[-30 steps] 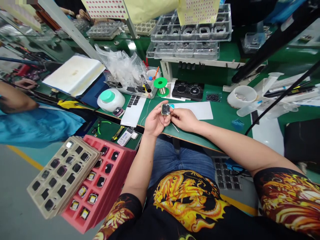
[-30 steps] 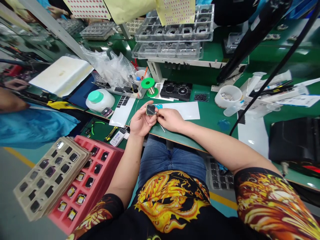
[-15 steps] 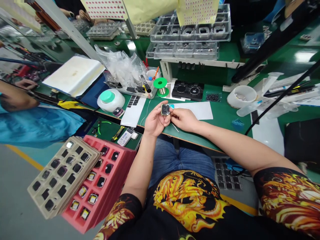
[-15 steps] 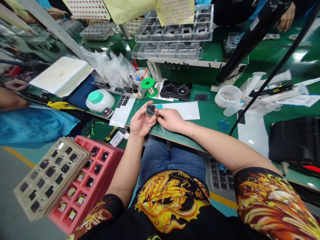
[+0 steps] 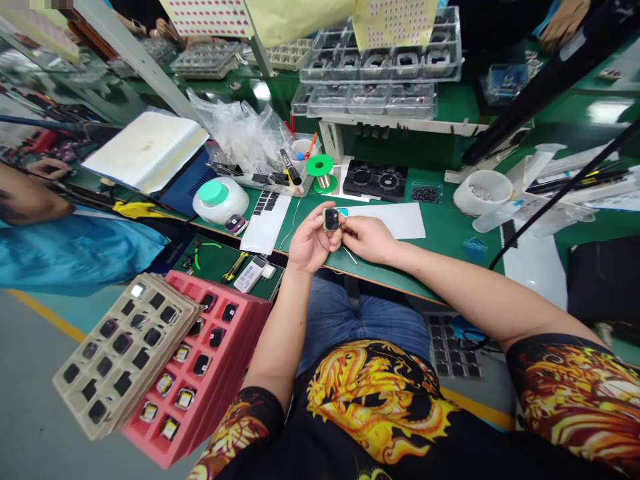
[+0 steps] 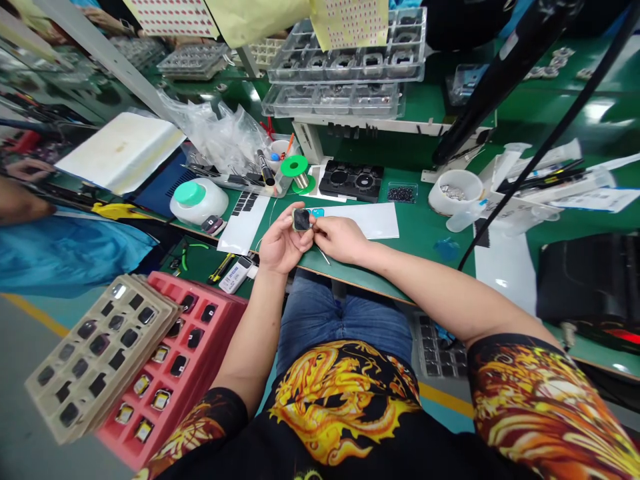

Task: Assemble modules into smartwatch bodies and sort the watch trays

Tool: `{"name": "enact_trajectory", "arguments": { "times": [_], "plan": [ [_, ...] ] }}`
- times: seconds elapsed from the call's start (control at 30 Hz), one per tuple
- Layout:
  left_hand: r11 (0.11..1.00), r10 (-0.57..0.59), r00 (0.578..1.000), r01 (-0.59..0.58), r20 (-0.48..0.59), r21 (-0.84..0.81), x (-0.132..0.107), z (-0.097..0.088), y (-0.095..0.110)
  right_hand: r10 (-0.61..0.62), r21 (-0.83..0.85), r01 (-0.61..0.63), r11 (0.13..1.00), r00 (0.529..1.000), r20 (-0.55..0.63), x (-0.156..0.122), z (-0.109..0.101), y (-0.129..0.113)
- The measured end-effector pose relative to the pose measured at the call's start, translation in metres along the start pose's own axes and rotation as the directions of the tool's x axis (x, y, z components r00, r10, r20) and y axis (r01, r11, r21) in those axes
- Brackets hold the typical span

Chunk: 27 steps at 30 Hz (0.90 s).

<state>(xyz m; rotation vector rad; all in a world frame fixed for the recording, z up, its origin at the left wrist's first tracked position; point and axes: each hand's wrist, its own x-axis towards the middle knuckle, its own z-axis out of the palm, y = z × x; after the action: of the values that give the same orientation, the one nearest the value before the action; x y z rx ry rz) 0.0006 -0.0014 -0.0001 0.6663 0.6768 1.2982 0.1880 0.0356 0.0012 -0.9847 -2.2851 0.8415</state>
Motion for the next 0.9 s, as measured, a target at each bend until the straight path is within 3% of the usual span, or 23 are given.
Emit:
{"name": "enact_trajectory", "arguments": {
  "times": [0.17, 0.27, 0.43, 0.63, 0.73, 0.9],
  "plan": [
    [0.999, 0.036, 0.999, -0.036, 0.041, -0.007, 0.000, -0.002, -0.002, -0.017, 0.016, 0.017, 1.000, 1.000, 0.002, 0.000, 0.000, 0.000],
    [0.997, 0.074, 0.997, -0.074, -0.012, -0.018, 0.000, -0.002, -0.003, -0.027, -0.037, 0.027, 0.999, 1.000, -0.005, 0.000, 0.001, -0.001],
    [0.985, 0.139, 0.975, -0.154, -0.172, -0.082, 0.000, -0.002, -0.002, -0.012, -0.268, 0.013, 0.963, 1.000, 0.004, -0.003, -0.001, -0.013],
    [0.983, 0.119, 0.970, -0.145, -0.212, -0.111, 0.001, -0.006, -0.002, 0.106, -0.555, -0.007, 0.832, 0.983, 0.147, -0.007, -0.006, -0.031],
    [0.984, 0.117, 0.970, -0.143, -0.214, -0.110, 0.002, -0.005, -0.003, 0.132, -0.586, 0.007, 0.811, 0.972, 0.193, -0.006, -0.006, -0.030],
    [0.979, 0.123, 0.963, -0.157, -0.239, -0.129, 0.003, -0.004, -0.003, 0.131, -0.532, -0.031, 0.846, 0.980, 0.151, -0.001, -0.008, -0.021]
  ]
}}
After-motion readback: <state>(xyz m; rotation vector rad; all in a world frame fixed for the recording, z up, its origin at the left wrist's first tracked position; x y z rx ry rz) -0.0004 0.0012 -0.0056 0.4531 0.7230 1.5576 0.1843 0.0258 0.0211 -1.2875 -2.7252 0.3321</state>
